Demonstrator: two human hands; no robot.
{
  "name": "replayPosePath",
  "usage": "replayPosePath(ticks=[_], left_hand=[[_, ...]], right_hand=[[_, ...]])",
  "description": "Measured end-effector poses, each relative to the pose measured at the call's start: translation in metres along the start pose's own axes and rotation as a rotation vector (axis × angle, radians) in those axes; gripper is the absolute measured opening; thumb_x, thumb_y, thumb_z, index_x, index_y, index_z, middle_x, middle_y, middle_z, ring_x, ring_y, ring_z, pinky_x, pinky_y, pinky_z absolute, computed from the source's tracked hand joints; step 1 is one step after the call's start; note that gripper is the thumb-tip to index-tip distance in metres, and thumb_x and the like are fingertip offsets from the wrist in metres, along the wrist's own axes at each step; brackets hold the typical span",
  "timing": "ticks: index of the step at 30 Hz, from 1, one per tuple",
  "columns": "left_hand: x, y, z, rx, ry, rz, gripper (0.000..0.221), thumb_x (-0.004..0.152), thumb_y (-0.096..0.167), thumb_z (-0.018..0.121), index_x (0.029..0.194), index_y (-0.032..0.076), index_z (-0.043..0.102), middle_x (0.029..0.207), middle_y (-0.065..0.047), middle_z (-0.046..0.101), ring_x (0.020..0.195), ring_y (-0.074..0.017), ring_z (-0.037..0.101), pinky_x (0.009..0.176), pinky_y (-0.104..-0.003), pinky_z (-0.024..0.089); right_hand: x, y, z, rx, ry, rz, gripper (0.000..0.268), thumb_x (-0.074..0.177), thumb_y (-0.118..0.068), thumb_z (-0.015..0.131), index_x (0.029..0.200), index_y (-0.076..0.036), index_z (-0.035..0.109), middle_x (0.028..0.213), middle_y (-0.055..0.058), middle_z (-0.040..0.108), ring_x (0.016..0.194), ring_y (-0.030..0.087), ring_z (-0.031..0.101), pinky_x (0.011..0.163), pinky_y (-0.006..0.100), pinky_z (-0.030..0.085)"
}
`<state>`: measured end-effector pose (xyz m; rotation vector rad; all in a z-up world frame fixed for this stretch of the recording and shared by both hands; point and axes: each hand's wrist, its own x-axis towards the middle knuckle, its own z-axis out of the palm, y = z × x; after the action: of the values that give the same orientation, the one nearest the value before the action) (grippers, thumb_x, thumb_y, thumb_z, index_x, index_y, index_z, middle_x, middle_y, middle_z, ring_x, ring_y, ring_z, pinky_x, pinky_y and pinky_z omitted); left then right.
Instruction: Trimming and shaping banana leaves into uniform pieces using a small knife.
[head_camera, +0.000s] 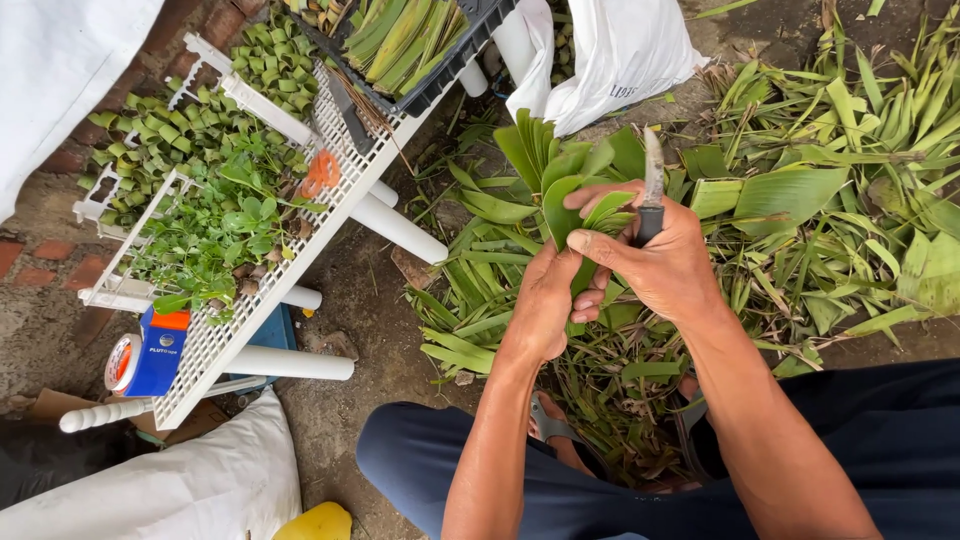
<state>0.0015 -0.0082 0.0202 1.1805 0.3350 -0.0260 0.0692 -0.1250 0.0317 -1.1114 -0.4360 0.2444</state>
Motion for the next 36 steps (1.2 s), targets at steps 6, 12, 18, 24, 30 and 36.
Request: replayPosePath(ticks=[6,12,18,24,30,36], left_hand=[[-0.004,0.013,0.003,0.055,-0.081,-0.02,0.038,0.115,0.03,0.04,0.136,0.0,0.05,0.084,-0.012,0.048,0.061,-0.0095,0.038,0.045,-0.021,0.036],[0.001,0.005,-0.004,-0.043,-0.082,-0.066,0.031,0.113,0.028,0.044,0.127,0.002,0.052,0.081,-0.012,0.049,0.058,-0.0101,0.04,0.042,-0.021,0.035],[-0.007,0.021,0.006,-0.014,-0.121,-0.073,0.036,0.113,0.032,0.043,0.128,0.0,0.047,0.081,-0.012,0.048,0.056,-0.0087,0.041,0.041,-0.021,0.039],[-0.006,0.013,0.002,-0.222,-0.19,-0.12,0.077,0.11,0.065,0.021,0.141,-0.002,0.041,0.086,-0.009,0.047,0.06,-0.0085,0.041,0.046,-0.02,0.041],[-0.005,0.006,0.002,-0.284,-0.151,-0.036,0.05,0.113,0.046,0.042,0.128,0.0,0.055,0.084,-0.015,0.049,0.059,-0.0129,0.042,0.045,-0.022,0.038],[0.004,-0.013,-0.009,-0.305,-0.089,-0.017,0.051,0.113,0.047,0.043,0.123,-0.002,0.058,0.078,-0.015,0.05,0.053,-0.0117,0.043,0.04,-0.021,0.037]], right_hand=[[0.001,0.014,-0.01,0.054,0.012,-0.014,0.023,0.082,0.006,0.081,0.1,0.004,0.066,0.112,0.021,0.068,0.069,0.016,0.072,0.046,0.03,0.064],[0.0,0.021,-0.014,0.152,-0.063,0.016,0.02,0.079,0.008,0.081,0.093,0.001,0.068,0.103,0.02,0.073,0.074,0.019,0.075,0.049,0.028,0.066],[0.0,0.027,-0.01,0.143,0.027,-0.031,0.037,0.078,0.011,0.081,0.107,0.004,0.06,0.094,0.025,0.073,0.062,0.022,0.073,0.037,0.031,0.062],[0.002,0.049,-0.021,0.19,0.25,-0.038,0.033,0.09,0.006,0.076,0.115,0.002,0.054,0.094,0.017,0.073,0.053,0.007,0.065,0.031,0.025,0.057],[0.003,0.035,-0.02,0.11,0.22,-0.03,0.038,0.093,0.002,0.075,0.124,0.001,0.055,0.098,0.012,0.072,0.058,0.004,0.065,0.033,0.025,0.057],[-0.002,0.043,-0.031,0.115,0.054,-0.038,0.077,0.082,0.0,0.082,0.148,-0.002,0.042,0.108,0.008,0.066,0.058,0.0,0.057,0.05,0.015,0.056]])
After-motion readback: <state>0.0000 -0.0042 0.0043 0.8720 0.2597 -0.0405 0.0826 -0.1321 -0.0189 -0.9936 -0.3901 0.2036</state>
